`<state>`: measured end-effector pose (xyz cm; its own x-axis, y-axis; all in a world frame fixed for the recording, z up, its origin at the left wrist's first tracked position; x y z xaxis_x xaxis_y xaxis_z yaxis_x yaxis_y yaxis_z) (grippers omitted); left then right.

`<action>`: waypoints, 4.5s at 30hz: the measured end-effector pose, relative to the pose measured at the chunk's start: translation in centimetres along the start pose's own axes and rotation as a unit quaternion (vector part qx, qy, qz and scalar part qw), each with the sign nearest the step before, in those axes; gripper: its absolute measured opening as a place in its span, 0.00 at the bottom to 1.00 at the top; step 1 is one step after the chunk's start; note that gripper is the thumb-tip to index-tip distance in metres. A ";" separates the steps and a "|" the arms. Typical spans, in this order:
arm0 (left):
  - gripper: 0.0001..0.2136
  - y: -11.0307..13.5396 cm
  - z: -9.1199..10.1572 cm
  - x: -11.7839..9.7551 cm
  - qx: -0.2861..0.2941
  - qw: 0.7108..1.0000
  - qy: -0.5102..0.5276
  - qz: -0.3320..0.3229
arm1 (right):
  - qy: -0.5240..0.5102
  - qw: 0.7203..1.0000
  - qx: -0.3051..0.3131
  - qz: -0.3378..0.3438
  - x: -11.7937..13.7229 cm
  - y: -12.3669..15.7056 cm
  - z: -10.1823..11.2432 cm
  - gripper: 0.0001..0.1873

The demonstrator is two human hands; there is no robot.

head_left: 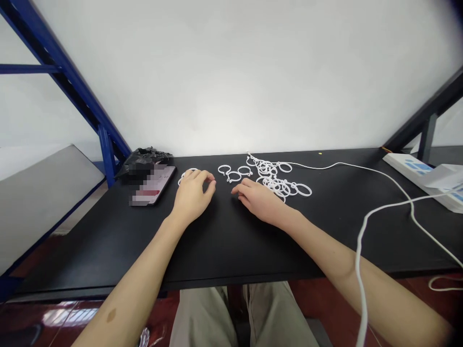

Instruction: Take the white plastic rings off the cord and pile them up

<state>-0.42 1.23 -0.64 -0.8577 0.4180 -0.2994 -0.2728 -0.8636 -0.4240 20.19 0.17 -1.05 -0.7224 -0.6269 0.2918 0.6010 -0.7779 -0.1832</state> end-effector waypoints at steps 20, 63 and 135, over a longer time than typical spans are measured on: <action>0.08 0.4 0.1 -1.9 0.077 0.980 0.182 -0.028 | -0.202 0.959 -0.188 0.057 2.3 0.3 0.9 0.10; 0.08 0.3 0.4 -2.0 0.039 0.964 0.264 -0.016 | -0.313 0.932 -0.180 -0.022 1.4 -0.3 0.7 0.07; 0.11 0.1 -1.0 0.9 0.021 0.995 -0.079 0.060 | 0.084 0.993 -0.064 -0.050 -0.7 -0.8 -0.8 0.17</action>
<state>-0.73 1.79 -1.83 -0.9422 0.2639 -0.2063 -0.1788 -0.9170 -0.3565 19.96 1.24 -1.85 -0.8294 -0.5366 0.1552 0.4833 -0.8287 -0.2824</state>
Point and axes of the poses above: each hand's wrist, its own y-axis away from the middle knuckle, its own z-axis out of the back of the hand, x = y × z, the point moved 1 cm from there along -y, towards the middle knuckle, and after that the axes turned 6 degrees about x, right-handed, at the moved point
